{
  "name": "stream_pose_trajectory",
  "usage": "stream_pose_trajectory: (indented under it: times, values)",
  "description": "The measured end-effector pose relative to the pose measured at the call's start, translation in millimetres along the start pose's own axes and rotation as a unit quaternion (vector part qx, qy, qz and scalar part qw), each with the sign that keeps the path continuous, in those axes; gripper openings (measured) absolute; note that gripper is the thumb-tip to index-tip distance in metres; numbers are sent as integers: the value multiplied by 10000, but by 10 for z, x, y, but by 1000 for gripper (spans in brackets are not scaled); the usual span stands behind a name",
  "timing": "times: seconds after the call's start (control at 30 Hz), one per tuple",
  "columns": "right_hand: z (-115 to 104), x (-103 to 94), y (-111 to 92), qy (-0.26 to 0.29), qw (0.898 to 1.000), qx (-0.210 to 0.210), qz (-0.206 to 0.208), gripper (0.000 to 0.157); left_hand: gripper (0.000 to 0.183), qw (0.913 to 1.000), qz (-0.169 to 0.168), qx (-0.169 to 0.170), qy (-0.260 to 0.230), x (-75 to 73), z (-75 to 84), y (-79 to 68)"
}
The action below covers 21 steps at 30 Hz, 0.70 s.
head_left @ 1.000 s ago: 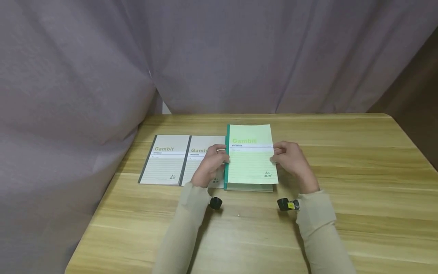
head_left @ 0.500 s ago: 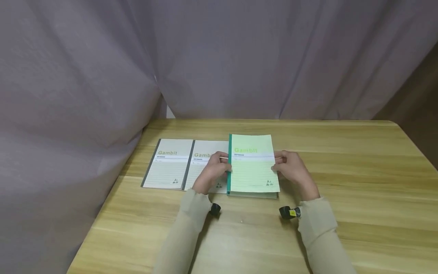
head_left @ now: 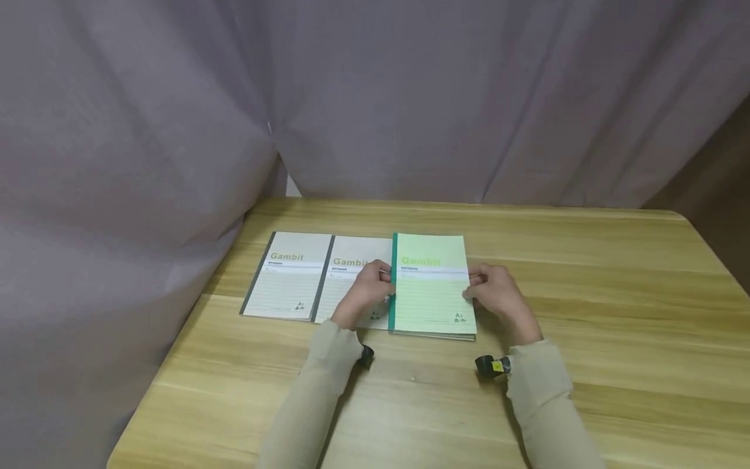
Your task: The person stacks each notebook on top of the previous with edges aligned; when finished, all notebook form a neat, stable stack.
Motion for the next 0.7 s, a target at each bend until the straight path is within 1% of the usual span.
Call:
stream_pose_trajectory:
  times: [0.1, 0.27, 0.37, 0.53, 0.7]
  values:
    - [22, 17, 17, -17, 10000, 40, -7, 50, 44, 9996, 64, 40, 281, 8, 9, -2]
    - [50, 26, 29, -163, 9998, 147, -16, 50, 45, 9986, 61, 100, 521, 22, 20, -7]
    - [55, 29, 28, -233, 9995, 197, -67, 51, 46, 9982, 60, 74, 594, 27, 25, -19]
    - [47, 35, 34, -331, 9993, 155, -97, 48, 45, 9973, 115, 58, 717, 18, 43, -44]
    - [53, 44, 45, -368, 9991, 182, -80, 48, 45, 9976, 153, -2, 677, 15, 43, -66]
Point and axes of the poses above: each hand's wrist, its own y-axis towards the middle knuckle, its own x-axis out of the palm, z = x × y, the point moved 5 cm from there along y, towards the middle knuckle, and after that the axes turned 10 degrees about x, right-handed, at the moved point
